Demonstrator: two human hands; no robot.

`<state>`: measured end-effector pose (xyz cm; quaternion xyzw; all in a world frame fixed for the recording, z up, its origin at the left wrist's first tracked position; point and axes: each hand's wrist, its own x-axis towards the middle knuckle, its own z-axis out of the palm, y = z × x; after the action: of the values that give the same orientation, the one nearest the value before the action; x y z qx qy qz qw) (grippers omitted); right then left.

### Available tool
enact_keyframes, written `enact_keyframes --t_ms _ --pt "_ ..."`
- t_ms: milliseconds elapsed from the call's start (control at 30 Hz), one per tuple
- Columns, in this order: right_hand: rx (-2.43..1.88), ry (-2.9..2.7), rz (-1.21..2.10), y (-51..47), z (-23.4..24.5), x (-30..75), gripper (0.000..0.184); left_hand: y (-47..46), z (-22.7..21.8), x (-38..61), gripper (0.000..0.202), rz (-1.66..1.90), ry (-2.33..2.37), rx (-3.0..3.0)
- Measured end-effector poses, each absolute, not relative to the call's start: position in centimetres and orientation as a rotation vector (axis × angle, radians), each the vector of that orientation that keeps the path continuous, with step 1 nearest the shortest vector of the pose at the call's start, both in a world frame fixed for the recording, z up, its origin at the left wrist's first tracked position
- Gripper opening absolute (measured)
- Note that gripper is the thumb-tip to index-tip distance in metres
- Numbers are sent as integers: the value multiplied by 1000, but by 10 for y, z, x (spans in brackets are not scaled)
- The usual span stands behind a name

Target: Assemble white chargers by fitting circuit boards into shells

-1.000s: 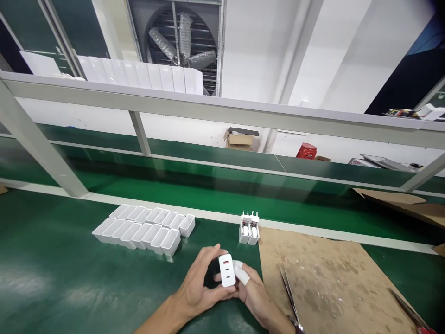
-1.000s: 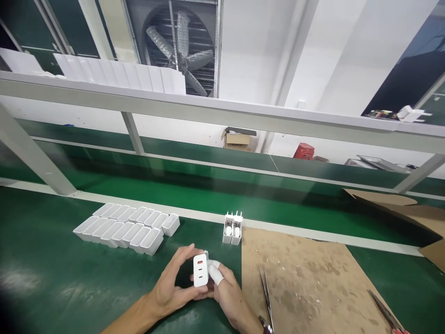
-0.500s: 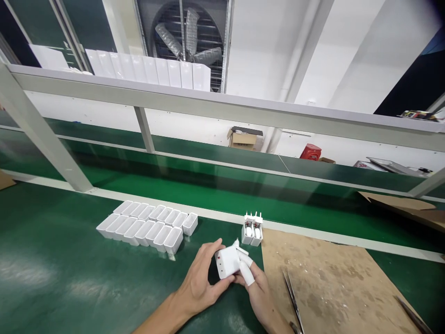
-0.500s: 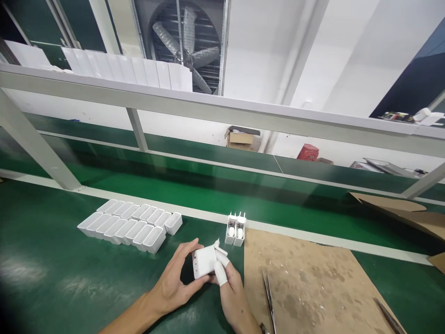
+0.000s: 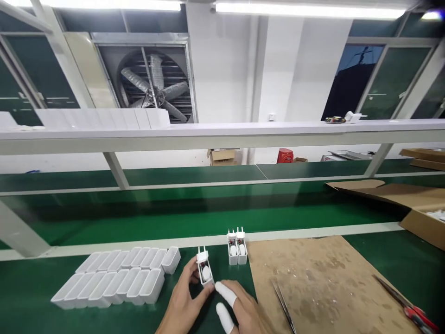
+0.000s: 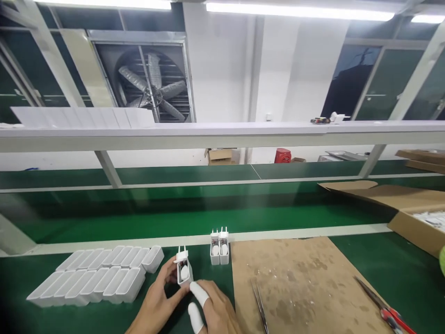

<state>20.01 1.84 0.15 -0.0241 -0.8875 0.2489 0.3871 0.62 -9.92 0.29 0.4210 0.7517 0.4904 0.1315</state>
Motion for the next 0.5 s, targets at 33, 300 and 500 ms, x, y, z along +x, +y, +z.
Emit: enact_keyframes --t_ms 33,300,500 --pt "-34 -2256 594 20 3 200 66 -91 7 2 71 1438 2148 1224" --pt "42 -2223 426 28 9 197 46 -23 4 -7 80 1482 1952 1210" --pt "52 -2243 473 32 -10 195 44 -29 -3 -1 78 1443 1978 1297"
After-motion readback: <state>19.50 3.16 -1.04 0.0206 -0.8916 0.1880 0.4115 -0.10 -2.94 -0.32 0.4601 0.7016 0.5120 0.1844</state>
